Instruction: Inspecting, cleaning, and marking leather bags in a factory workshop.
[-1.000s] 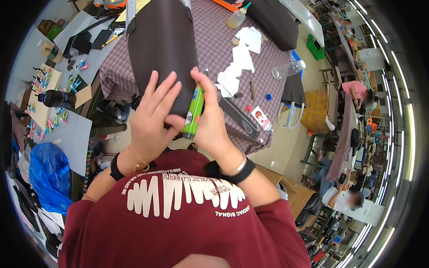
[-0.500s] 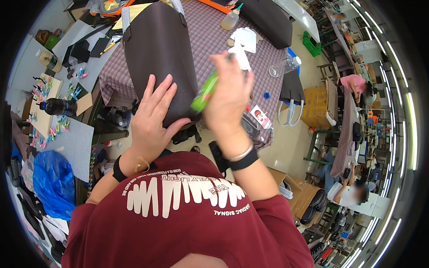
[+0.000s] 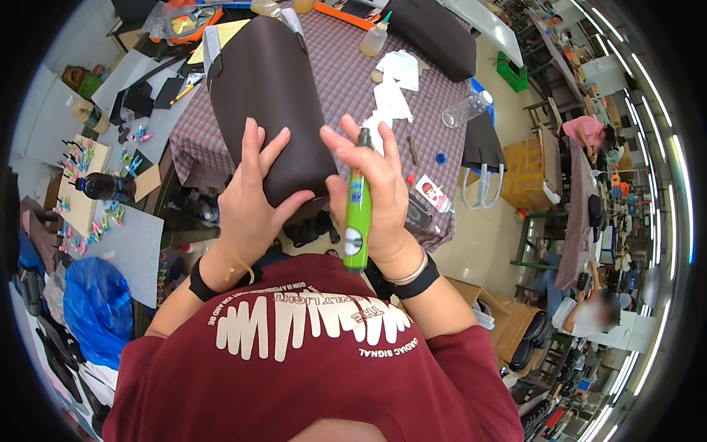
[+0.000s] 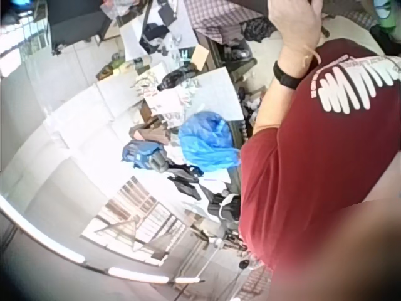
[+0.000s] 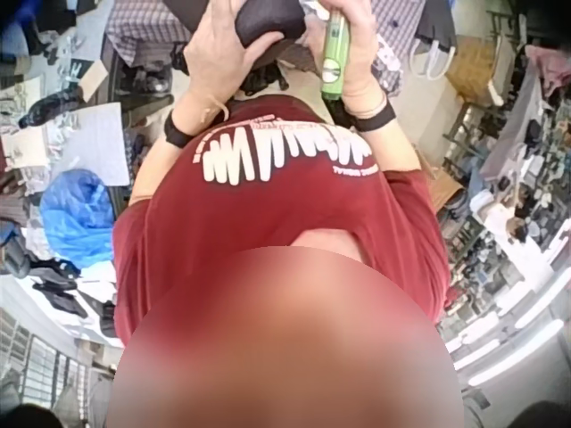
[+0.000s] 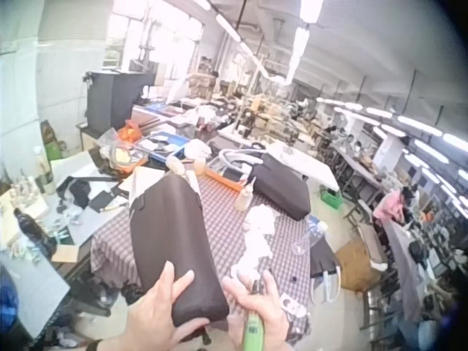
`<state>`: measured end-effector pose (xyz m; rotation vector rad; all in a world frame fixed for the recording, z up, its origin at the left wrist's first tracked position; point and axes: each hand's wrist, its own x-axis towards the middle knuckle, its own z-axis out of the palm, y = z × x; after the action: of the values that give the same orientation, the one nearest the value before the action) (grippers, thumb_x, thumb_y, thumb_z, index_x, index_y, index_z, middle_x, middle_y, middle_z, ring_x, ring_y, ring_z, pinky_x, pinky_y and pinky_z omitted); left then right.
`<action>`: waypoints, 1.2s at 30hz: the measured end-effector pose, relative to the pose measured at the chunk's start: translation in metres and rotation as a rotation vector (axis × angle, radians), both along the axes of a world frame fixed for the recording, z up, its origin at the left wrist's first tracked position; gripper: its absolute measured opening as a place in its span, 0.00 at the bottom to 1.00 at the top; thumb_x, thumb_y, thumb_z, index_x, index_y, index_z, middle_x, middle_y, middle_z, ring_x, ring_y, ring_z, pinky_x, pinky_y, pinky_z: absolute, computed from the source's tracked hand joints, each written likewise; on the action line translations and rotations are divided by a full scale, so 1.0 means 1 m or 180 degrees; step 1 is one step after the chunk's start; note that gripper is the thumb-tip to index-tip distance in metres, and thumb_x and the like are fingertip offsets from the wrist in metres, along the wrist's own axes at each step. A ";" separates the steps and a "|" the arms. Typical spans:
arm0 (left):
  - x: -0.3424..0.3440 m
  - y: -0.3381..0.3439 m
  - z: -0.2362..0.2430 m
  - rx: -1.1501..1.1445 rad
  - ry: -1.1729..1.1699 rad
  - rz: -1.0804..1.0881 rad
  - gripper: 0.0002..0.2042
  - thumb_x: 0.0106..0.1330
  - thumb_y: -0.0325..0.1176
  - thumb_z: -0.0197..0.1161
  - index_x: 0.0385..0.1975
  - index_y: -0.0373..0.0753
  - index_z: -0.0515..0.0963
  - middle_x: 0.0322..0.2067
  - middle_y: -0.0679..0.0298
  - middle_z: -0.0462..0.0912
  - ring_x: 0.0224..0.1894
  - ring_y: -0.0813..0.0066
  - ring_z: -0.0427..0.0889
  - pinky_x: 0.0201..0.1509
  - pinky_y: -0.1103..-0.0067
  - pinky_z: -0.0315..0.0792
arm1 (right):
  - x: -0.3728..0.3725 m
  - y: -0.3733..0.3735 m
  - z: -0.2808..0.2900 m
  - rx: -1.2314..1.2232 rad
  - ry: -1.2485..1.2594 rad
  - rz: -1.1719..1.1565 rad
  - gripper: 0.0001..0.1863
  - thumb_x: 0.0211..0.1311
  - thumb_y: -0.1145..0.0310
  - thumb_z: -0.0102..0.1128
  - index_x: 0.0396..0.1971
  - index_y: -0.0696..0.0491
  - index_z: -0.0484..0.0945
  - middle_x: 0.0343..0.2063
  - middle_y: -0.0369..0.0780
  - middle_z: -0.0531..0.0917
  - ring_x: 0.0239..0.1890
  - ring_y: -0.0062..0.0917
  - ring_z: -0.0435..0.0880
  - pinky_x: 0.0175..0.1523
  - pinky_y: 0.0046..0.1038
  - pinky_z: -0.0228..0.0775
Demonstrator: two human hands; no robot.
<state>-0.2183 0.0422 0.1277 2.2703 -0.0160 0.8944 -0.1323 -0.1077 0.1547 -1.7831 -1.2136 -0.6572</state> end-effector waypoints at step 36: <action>-0.032 -0.029 -0.016 0.0599 0.0275 0.0071 0.40 0.34 0.31 0.75 0.55 0.37 0.67 0.58 0.56 0.67 0.62 0.43 0.58 0.61 0.64 0.63 | -0.039 -0.044 -0.024 -0.0204 0.0568 0.1200 0.17 0.37 0.74 0.69 0.31 0.55 0.73 0.23 0.40 0.76 0.25 0.31 0.77 0.44 0.37 0.75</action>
<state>-0.2499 0.0127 0.1121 2.4868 -0.0378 0.8358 -0.1715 -0.1519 0.1306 -1.5658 -1.4079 -0.2391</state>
